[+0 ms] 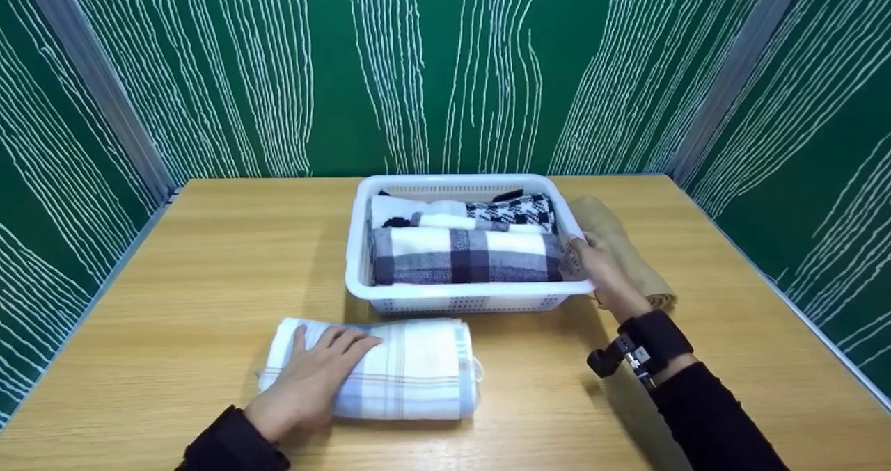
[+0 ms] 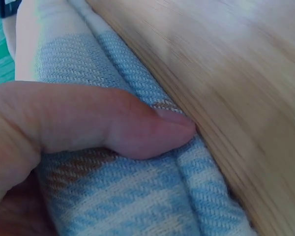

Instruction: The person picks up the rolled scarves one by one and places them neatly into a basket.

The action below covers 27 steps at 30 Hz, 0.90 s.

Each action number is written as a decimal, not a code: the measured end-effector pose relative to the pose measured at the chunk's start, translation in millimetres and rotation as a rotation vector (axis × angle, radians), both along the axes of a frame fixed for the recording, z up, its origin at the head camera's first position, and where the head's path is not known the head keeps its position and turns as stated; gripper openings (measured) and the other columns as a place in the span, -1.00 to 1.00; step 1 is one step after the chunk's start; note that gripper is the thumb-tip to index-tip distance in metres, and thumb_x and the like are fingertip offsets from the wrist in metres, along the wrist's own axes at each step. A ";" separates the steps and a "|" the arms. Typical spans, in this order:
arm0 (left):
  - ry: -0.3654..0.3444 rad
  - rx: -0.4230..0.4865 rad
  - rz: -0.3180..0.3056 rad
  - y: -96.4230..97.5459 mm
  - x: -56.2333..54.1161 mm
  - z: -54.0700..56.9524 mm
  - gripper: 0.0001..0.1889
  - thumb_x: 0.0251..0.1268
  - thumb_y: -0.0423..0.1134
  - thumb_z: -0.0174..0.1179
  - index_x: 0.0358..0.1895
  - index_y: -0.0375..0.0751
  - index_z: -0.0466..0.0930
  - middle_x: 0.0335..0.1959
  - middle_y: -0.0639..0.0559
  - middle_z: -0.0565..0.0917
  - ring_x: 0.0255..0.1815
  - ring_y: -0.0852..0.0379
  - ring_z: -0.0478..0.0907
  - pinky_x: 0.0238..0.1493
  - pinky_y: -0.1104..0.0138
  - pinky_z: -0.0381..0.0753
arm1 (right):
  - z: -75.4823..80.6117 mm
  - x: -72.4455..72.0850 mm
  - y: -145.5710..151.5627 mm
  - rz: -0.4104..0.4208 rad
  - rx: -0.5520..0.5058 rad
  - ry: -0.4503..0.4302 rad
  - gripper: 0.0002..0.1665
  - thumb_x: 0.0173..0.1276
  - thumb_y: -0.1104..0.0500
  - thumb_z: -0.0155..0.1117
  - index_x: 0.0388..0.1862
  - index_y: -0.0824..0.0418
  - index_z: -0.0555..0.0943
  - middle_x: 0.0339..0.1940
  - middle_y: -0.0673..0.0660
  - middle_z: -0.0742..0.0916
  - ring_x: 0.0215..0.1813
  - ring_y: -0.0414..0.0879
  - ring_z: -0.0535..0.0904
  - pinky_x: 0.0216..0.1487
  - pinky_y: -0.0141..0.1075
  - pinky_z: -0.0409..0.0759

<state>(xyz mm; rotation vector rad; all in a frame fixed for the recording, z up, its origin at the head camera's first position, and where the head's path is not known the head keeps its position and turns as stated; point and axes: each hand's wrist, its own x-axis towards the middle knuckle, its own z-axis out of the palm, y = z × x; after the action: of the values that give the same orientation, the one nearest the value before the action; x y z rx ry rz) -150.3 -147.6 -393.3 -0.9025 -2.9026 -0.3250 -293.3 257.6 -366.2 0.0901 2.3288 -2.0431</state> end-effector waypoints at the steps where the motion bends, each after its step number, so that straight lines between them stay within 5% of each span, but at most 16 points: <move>1: 0.001 -0.002 -0.003 2.6 -0.2 -0.1 0.06 -0.63 -0.73 0.27 0.30 -0.08 0.34 0.17 -0.07 0.45 0.22 -0.15 0.31 0.08 -0.50 -0.01 | -0.2 0.2 0.0 0.001 -0.005 0.002 -0.44 0.56 0.17 -0.29 0.37 0.55 0.09 -0.09 0.28 0.47 -0.28 -0.19 0.52 -0.20 -0.33 0.60; 7: -0.027 -0.009 0.003 16.3 -1.1 0.1 0.07 -0.63 -0.72 0.30 0.30 -0.10 0.35 0.19 -0.08 0.43 0.23 -0.16 0.29 0.07 -0.52 -0.04 | -0.7 0.2 0.0 0.014 -0.055 0.010 -0.45 0.55 0.17 -0.26 0.34 0.55 0.10 -0.17 0.23 0.48 -0.31 -0.18 0.51 -0.27 -0.35 0.58; 20: 0.006 -0.042 0.008 40.8 -4.3 -1.5 0.05 -0.60 -0.66 0.32 0.30 -0.09 0.33 0.18 -0.07 0.44 0.22 -0.15 0.30 0.01 -0.53 0.04 | -0.7 -0.9 -0.1 0.012 -0.011 -0.006 -0.41 0.56 0.15 -0.31 0.39 0.53 0.06 0.18 0.45 0.36 -0.08 -0.07 0.47 -0.16 -0.33 0.57; 27: 0.002 -0.063 0.016 47.6 -4.5 -0.6 0.05 -0.59 -0.66 0.33 0.31 -0.08 0.33 0.19 -0.07 0.44 0.22 -0.15 0.29 0.03 -0.52 0.06 | -0.7 -1.2 -0.1 -0.005 -0.054 0.006 -0.45 0.55 0.19 -0.28 0.35 0.56 0.10 -0.15 0.27 0.48 -0.32 -0.18 0.51 -0.27 -0.35 0.58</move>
<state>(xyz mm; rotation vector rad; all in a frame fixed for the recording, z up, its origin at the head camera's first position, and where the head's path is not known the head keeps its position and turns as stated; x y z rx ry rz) -154.8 -100.0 -393.9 -0.8878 -2.9318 -0.2330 -294.6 257.6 -366.9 0.0885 2.2769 -2.1103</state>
